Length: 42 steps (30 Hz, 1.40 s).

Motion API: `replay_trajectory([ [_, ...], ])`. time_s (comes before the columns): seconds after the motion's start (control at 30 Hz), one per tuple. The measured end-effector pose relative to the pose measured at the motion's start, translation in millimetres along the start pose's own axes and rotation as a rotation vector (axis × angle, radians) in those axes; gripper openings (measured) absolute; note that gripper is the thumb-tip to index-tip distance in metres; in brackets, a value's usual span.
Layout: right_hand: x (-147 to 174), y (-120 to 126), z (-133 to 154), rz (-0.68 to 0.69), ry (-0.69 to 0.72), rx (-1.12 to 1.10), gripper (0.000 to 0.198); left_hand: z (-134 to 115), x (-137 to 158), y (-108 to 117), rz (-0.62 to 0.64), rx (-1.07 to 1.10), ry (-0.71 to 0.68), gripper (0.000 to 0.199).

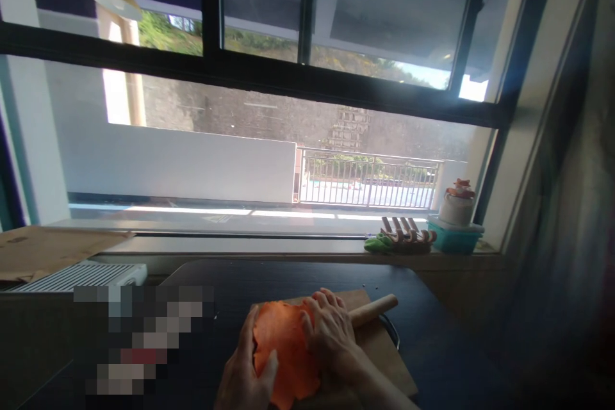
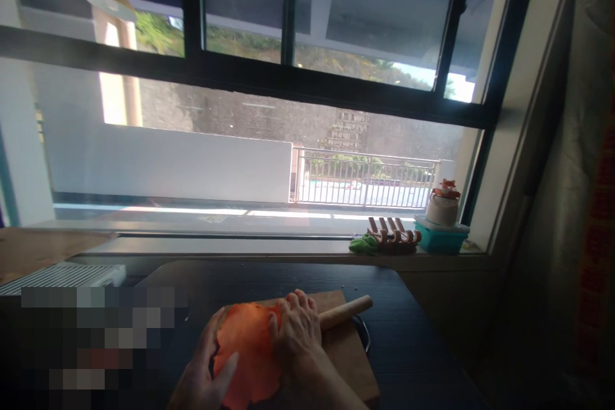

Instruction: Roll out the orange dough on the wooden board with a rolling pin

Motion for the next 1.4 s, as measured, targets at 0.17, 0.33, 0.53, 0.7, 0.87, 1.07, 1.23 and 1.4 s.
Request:
replay_trajectory([
  [0.17, -59.2, -11.4, 3.0, 0.055, -0.029, -0.017, 0.033, 9.0, -3.1, 3.5, -0.058, 0.064, -0.025, 0.071],
  [0.33, -75.6, -16.2, -0.8, 0.066, -0.086, -0.023, 0.032, 16.2, -5.0, 1.7, -0.048, 0.032, -0.053, 0.067],
  [0.53, -8.2, -2.7, 0.5, -0.044, 0.014, -0.001, 0.028, 5.7, -2.5, 1.9, -0.034, 0.009, -0.039, 0.066],
  [0.7, -3.1, 0.7, 2.5, -0.065, 0.015, 0.011, 0.029, 1.6, -1.3, 3.3, -0.035, 0.008, -0.018, 0.068],
  [0.87, -63.0, -10.2, -1.4, 0.004, -0.072, 0.006, 0.034, 9.0, -2.7, 1.7, -0.036, 0.028, -0.073, 0.067],
  [1.07, -78.1, -22.6, -9.8, 0.097, -0.159, 0.015, 0.039, 12.8, -1.1, -1.8, -0.021, -0.005, -0.081, 0.068],
  [1.23, -24.0, -9.4, -5.2, 0.081, -0.083, 0.018, 0.034, -0.4, 2.6, 1.5, -0.051, -0.021, -0.057, 0.068],
  [1.4, -18.2, -2.6, -1.6, 0.036, -0.047, 0.052, 0.033, -10.1, 4.9, 3.2, -0.015, 0.006, 0.0, 0.071],
])
Point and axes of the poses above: each hand's wrist, its own x-axis away from the middle knuckle, its own y-axis out of the back of the hand, z = x × y, the point moved 10 cm from there along -x, towards the middle knuckle, and after that the axes turned 15 degrees about -x, right-handed, at the moved point
